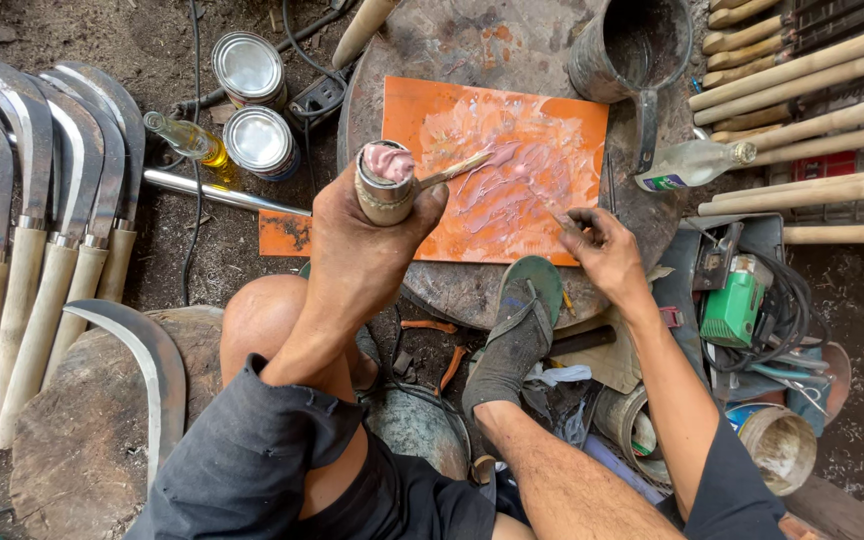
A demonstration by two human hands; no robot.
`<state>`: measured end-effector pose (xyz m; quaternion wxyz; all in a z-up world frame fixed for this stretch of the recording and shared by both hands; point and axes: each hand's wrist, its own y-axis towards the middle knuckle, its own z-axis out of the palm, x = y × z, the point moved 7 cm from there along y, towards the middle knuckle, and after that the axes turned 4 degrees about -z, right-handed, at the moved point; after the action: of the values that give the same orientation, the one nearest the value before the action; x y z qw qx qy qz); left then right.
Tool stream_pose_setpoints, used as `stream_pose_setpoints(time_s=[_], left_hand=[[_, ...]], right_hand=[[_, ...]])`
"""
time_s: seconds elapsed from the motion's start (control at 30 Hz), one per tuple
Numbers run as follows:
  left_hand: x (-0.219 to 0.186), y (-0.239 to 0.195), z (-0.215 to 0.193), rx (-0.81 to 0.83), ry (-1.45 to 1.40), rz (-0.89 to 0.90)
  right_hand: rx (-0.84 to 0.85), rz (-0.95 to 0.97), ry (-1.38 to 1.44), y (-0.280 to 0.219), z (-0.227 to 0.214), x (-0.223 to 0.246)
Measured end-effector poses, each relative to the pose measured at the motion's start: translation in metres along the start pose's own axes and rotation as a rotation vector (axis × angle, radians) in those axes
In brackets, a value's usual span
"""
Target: The person applies pink adhesive to the end of a wooden handle and inserts a curved metal blade into it. They then wipe away excess adhesive and inspect the assembled tool.
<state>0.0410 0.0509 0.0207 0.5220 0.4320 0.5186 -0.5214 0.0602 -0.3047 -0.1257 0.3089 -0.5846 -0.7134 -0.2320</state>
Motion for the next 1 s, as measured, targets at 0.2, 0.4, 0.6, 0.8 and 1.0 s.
stream_pose_setpoints(time_s=[0.2,0.4,0.6,0.8,1.0], left_hand=[[0.003,0.0,0.003,0.01,0.039,0.036],[0.011,-0.002,0.015,0.03,0.046,-0.012],[0.009,-0.003,0.039,0.123,-0.022,0.033],[-0.002,-0.011,0.05,0.146,0.051,0.136],[-0.006,-0.015,0.052,0.127,0.143,0.205]], right_hand=[[0.031,0.124,0.266,-0.011,-0.008,-0.005],[-0.046,0.135,0.447,-0.01,-0.037,0.039],[-0.053,0.066,0.466,-0.028,-0.077,0.115],[0.052,-0.106,0.498,-0.043,-0.08,0.184],[0.071,-0.153,0.257,-0.035,-0.071,0.21]])
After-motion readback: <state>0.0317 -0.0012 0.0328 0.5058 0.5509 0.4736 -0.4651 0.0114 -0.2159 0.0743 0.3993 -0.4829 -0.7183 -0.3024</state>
